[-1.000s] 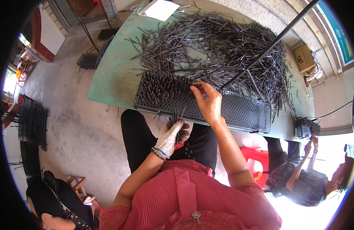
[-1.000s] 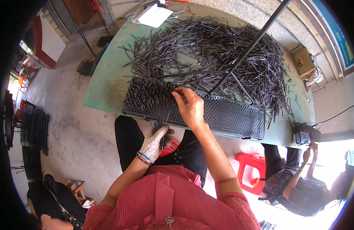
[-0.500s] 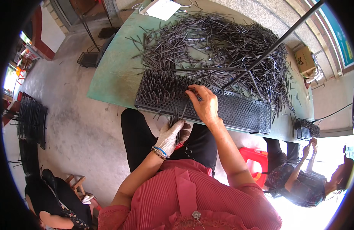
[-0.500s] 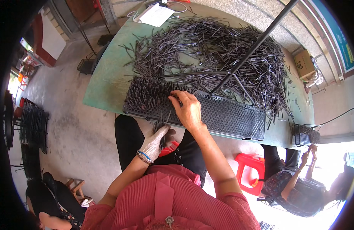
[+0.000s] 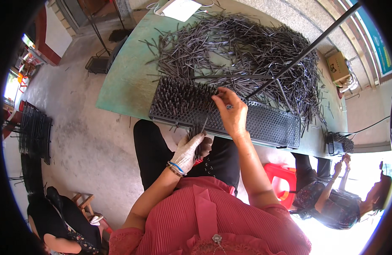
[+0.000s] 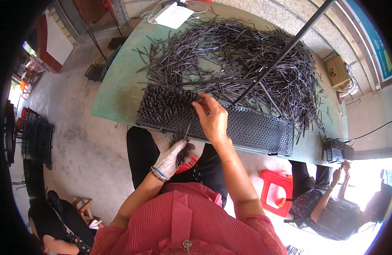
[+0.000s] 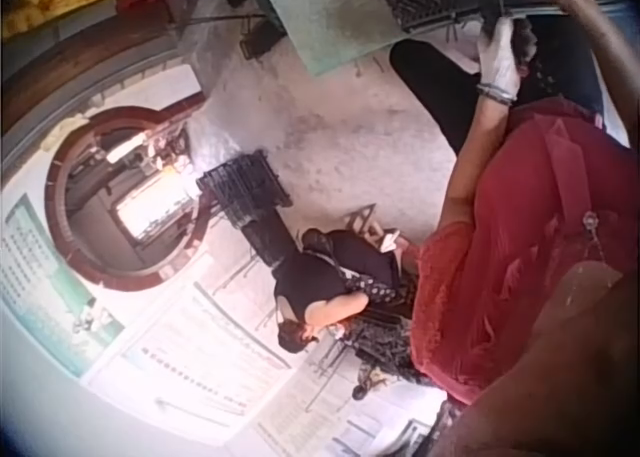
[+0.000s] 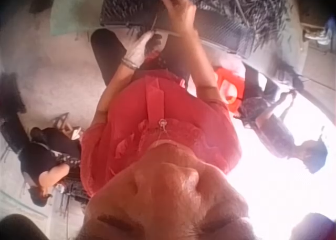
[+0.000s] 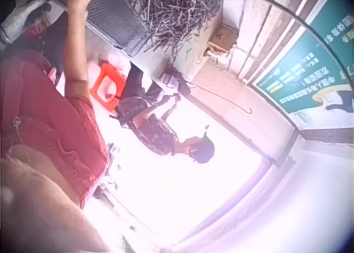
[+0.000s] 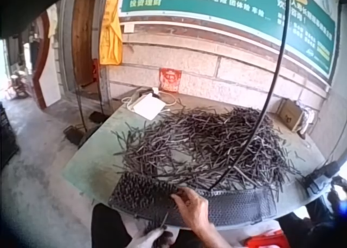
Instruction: Sorting and inserting metal rods into a perforated grid plate.
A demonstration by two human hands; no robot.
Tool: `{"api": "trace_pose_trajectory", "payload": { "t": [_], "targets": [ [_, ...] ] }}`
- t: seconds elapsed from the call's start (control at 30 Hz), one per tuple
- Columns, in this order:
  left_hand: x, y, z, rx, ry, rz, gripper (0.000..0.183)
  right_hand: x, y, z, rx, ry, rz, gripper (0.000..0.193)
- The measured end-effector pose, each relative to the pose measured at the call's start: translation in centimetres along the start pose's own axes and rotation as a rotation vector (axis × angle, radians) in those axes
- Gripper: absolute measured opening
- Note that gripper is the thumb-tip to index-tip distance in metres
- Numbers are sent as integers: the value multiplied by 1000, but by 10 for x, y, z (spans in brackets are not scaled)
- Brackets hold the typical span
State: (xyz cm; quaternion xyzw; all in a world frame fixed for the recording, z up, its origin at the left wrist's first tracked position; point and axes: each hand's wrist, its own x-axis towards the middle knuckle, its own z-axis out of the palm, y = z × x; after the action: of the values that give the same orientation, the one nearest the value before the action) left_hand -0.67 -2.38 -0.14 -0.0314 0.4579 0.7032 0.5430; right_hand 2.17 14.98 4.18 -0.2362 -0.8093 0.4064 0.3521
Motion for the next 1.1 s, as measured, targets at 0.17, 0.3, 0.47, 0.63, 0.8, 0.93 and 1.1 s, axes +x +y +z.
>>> {"api": "trace_pose_trajectory", "payload": {
  "t": [0.17,0.3,0.47,0.63,0.8,0.93,1.1],
  "targets": [
    [6,-5,1,-71,-45,16,25,-7,20,3,-147,52,-186,41],
    [4,-1,1,-100,-71,-18,23,-8,24,4,-282,92,-327,42],
    [6,-1,-1,-27,-21,-108,23,-13,24,10,-238,229,-283,39],
    [5,-3,-5,19,-81,-63,23,-11,24,8,-233,189,-308,42],
    [7,-4,-5,-32,-87,-46,23,-11,30,7,-287,181,-423,49],
    [6,-2,-5,-20,-77,-72,23,-11,29,8,-314,215,-444,47],
    [3,0,-3,-65,-91,-59,22,-8,28,5,-315,208,-465,45]
  ]
}}
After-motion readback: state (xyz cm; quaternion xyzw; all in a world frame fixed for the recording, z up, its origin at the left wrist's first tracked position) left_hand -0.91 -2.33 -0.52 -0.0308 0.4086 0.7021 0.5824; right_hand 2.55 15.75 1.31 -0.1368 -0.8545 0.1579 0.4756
